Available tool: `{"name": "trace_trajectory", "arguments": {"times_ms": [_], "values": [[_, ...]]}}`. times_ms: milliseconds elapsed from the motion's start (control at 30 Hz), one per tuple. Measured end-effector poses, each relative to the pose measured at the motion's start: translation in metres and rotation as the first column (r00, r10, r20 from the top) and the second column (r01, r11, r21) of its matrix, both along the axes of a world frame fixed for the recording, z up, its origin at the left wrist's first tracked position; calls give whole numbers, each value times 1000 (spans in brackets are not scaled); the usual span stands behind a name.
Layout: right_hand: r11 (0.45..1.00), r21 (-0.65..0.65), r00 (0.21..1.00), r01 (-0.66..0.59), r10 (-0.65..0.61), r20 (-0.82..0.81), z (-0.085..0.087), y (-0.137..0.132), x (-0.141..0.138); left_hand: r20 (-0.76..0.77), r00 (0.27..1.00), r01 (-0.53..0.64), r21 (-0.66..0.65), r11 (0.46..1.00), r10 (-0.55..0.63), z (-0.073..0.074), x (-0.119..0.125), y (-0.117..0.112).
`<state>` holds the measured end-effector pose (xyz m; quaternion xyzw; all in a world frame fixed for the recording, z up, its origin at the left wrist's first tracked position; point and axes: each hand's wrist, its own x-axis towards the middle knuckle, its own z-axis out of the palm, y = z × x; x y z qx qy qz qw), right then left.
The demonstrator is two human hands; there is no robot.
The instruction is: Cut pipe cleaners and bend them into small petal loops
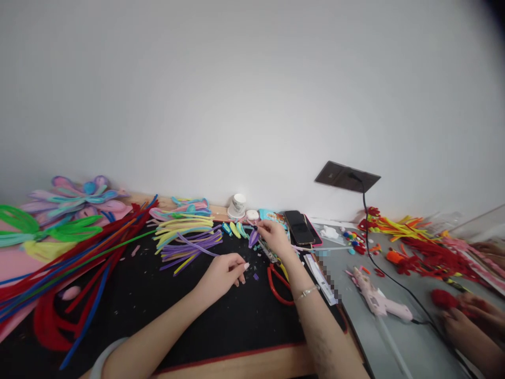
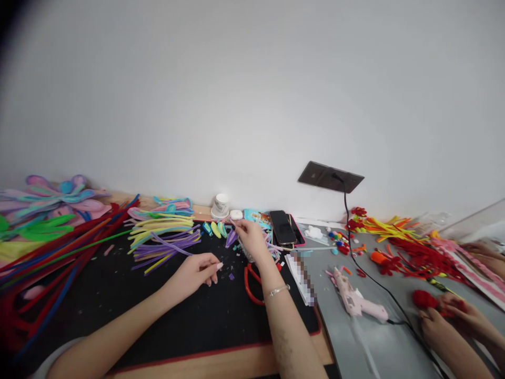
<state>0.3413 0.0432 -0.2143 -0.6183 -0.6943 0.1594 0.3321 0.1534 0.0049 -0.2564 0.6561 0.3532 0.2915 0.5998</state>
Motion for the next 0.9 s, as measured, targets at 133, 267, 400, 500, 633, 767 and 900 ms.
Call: {"name": "trace_trajectory", "arguments": {"times_ms": [133, 267, 400, 500, 633, 767, 900], "values": [[1000, -12, 995, -23, 24, 101, 2, 32, -8, -26, 1000, 2, 24, 1000, -1, -2, 0, -1], [1000, 23, 991, 0, -3, 132, 4, 42, -25, -64, 998, 4, 79, 997, 1, -3, 1, -2], [989, 15, 978, -148, 144, 148, 10, 28, -61, -150, 989, 31, 178, 984, -4, -3, 0, -4], [905, -49, 877, -423, 423, 228, 14, 18, -92, -211, 976, 98, 245, 965, -46, -3, -1, -6], [883, -98, 757, -459, 447, 477, 11, 18, -120, -232, 971, 129, 309, 942, -57, -3, -1, -7], [901, -154, 684, -405, 411, 603, 7, 23, -129, -234, 971, 122, 338, 933, -43, 0, -1, -7], [920, -155, 697, -359, 375, 611, 11, 23, -127, -249, 967, 131, 344, 930, -44, 1, -2, -7]]}}
